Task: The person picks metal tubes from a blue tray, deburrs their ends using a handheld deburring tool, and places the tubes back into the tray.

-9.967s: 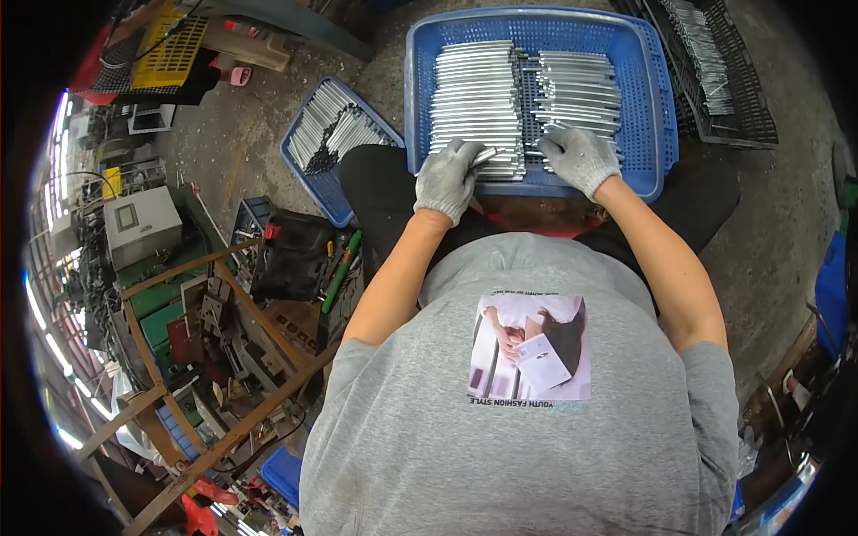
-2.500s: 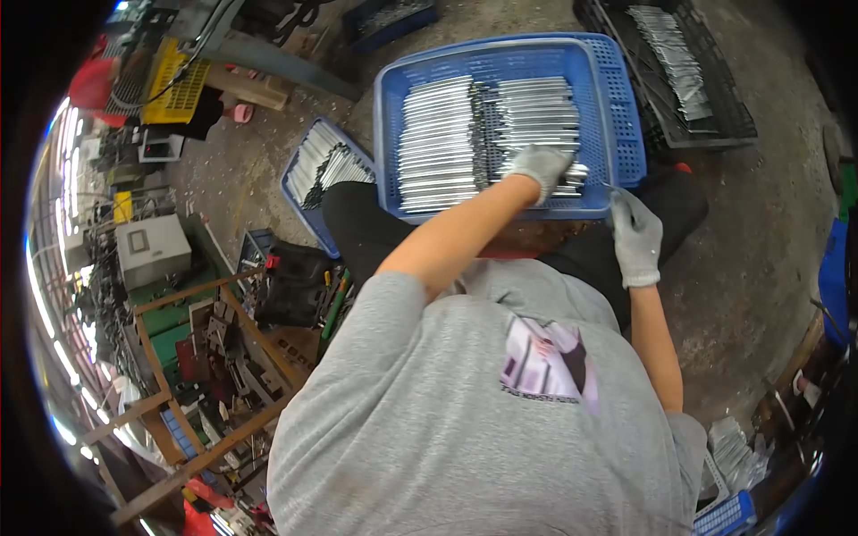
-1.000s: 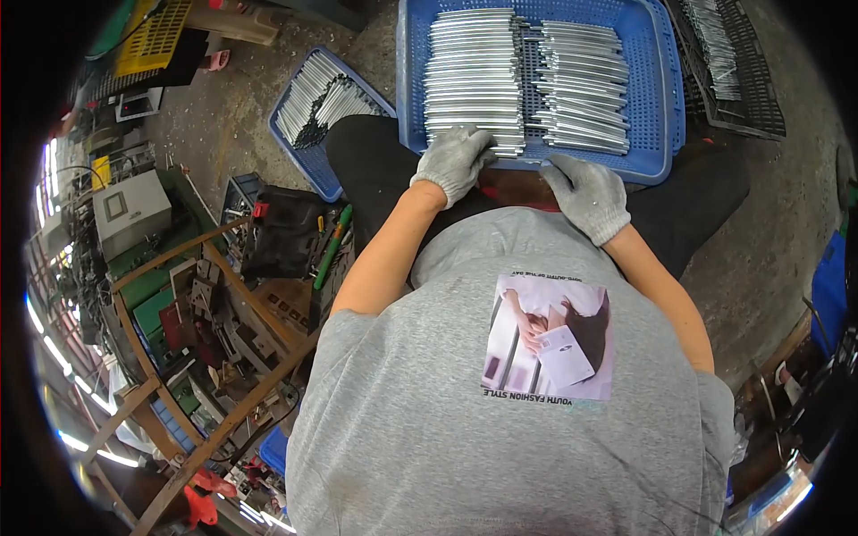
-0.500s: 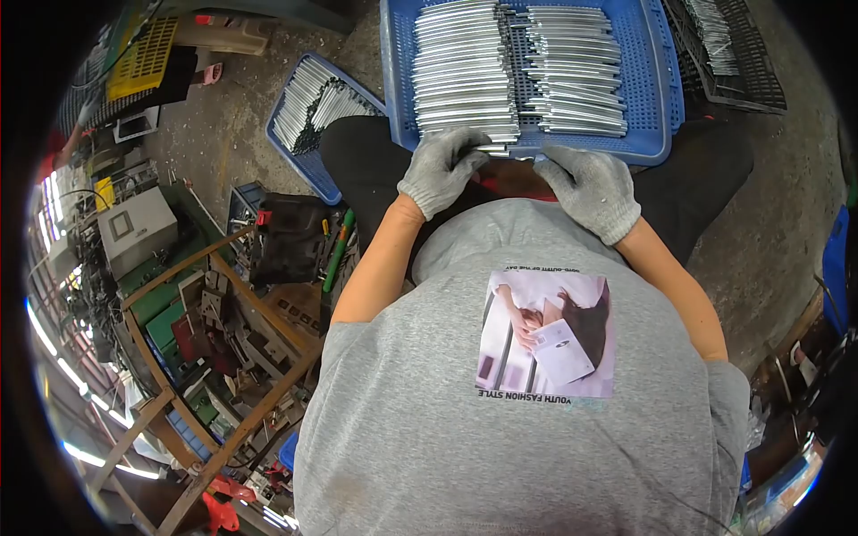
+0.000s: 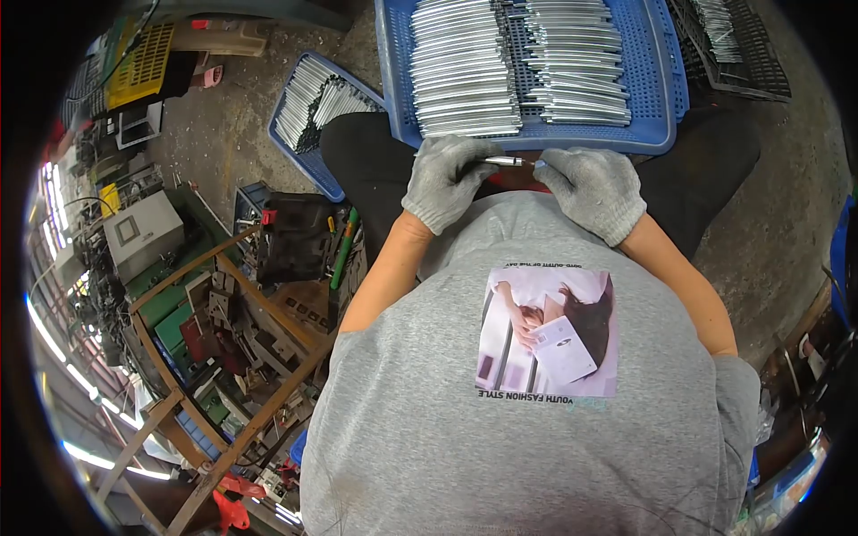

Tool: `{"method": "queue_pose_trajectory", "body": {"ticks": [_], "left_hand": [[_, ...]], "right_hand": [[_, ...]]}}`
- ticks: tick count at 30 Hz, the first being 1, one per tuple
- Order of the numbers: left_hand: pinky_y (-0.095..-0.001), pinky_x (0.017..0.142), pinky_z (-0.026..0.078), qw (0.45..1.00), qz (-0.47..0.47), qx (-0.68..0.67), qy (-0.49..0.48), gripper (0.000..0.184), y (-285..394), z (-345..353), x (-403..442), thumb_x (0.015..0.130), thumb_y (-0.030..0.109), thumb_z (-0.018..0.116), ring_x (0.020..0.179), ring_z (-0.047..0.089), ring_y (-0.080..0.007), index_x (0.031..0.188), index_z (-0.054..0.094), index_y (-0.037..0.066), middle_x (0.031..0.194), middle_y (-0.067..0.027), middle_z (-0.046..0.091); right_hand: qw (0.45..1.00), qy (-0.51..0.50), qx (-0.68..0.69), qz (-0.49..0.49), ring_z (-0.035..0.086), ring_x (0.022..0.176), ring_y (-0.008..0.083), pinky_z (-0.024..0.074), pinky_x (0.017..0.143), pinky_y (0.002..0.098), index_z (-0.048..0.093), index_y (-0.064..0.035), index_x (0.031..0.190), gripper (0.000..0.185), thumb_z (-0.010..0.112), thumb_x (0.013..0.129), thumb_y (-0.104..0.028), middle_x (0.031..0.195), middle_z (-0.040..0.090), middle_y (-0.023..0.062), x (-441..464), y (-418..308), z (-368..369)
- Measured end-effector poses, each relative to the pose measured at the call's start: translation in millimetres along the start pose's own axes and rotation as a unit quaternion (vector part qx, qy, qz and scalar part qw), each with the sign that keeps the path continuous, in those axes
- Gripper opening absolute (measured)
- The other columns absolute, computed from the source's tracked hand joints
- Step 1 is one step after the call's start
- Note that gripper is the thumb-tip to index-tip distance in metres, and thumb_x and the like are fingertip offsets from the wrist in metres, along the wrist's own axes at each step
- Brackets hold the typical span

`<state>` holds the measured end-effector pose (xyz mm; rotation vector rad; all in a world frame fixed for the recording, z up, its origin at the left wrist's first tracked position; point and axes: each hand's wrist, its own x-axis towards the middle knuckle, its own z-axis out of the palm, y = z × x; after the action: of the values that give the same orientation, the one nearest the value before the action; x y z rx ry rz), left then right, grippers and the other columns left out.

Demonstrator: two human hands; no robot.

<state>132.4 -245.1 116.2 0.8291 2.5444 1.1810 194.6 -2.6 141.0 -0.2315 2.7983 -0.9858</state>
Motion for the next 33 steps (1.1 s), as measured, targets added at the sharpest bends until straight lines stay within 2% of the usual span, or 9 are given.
{"method": "queue_pose_trajectory", "body": {"ticks": [4,7,10,15,22,28,30,33], "left_hand": [[-0.0386,0.086,0.045,0.991,0.050,0.100,0.072,0.019,13.5,-1.1,-5.2,0.082,0.012,0.078,0.085,0.066,-0.0235,0.100,0.078,0.015,0.087,-0.0014,0.072],[-0.0378,0.087,0.043,0.990,0.048,0.120,0.048,0.020,17.9,-3.0,-6.1,0.080,0.011,0.078,0.086,0.066,-0.0218,0.099,0.078,0.017,0.088,-0.0001,0.073],[-0.0378,0.088,0.043,0.991,0.073,0.101,0.039,0.020,20.2,-5.1,-5.3,0.080,0.009,0.078,0.085,0.066,-0.0214,0.099,0.078,0.017,0.089,0.0006,0.073],[-0.0378,0.089,0.043,0.993,0.057,0.095,0.049,0.022,15.3,0.3,-11.0,0.079,0.007,0.078,0.088,0.067,-0.0206,0.099,0.078,0.017,0.093,0.0011,0.075],[-0.0372,0.090,0.043,0.993,0.055,0.099,0.033,0.024,19.7,-3.3,-10.0,0.078,0.006,0.078,0.091,0.069,-0.0208,0.099,0.079,0.017,0.097,0.0006,0.077],[-0.0373,0.091,0.042,0.995,0.045,0.082,0.045,0.025,12.4,3.4,-14.7,0.078,0.006,0.078,0.092,0.069,-0.0211,0.100,0.080,0.016,0.097,-0.0006,0.077],[-0.0374,0.092,0.042,0.995,0.037,0.088,0.039,0.024,11.6,3.7,-16.9,0.078,0.006,0.078,0.092,0.069,-0.0212,0.100,0.080,0.015,0.097,-0.0009,0.077],[-0.0379,0.092,0.043,0.995,0.026,0.093,0.033,0.021,15.6,1.8,-15.2,0.081,0.008,0.077,0.093,0.069,-0.0217,0.101,0.079,0.014,0.097,-0.0015,0.077]], "right_hand": [[1.000,0.003,0.028,-0.010,0.073,0.074,0.0329,0.0567,0.068,0.0456,0.078,-0.0104,0.089,0.025,0.067,0.095,-0.032,0.080,0.074,0.0130,-1.8,-5.1,-5.3],[0.999,0.001,0.043,-0.007,0.073,0.075,0.0323,0.0559,0.066,0.0428,0.079,-0.0115,0.095,0.023,0.070,0.094,-0.033,0.084,0.075,0.0126,2.5,-3.1,-13.0],[0.999,-0.010,0.047,0.015,0.073,0.076,0.0330,0.0562,0.067,0.0428,0.080,-0.0119,0.096,0.024,0.070,0.093,-0.034,0.084,0.075,0.0129,4.6,2.4,-11.1],[0.997,-0.058,0.044,0.007,0.073,0.077,0.0339,0.0566,0.069,0.0441,0.080,-0.0126,0.097,0.024,0.069,0.094,-0.033,0.084,0.075,0.0127,-2.4,4.5,1.1],[0.994,-0.051,0.093,0.040,0.073,0.076,0.0337,0.0572,0.070,0.0454,0.080,-0.0125,0.092,0.026,0.066,0.095,-0.033,0.081,0.074,0.0133,6.4,1.9,-15.8],[0.994,-0.081,0.068,0.040,0.073,0.078,0.0337,0.0572,0.073,0.0454,0.081,-0.0137,0.095,0.027,0.065,0.095,-0.036,0.082,0.075,0.0125,-3.1,7.0,2.4],[0.988,-0.106,0.109,0.033,0.073,0.080,0.0336,0.0568,0.072,0.0439,0.079,-0.0104,0.098,0.025,0.069,0.095,-0.032,0.087,0.076,0.0130,-4.1,4.7,-3.3],[0.987,-0.069,0.134,0.053,0.074,0.082,0.0334,0.0566,0.073,0.0436,0.078,-0.0089,0.098,0.026,0.069,0.095,-0.033,0.089,0.076,0.0130,-4.5,5.6,-5.2]]}}
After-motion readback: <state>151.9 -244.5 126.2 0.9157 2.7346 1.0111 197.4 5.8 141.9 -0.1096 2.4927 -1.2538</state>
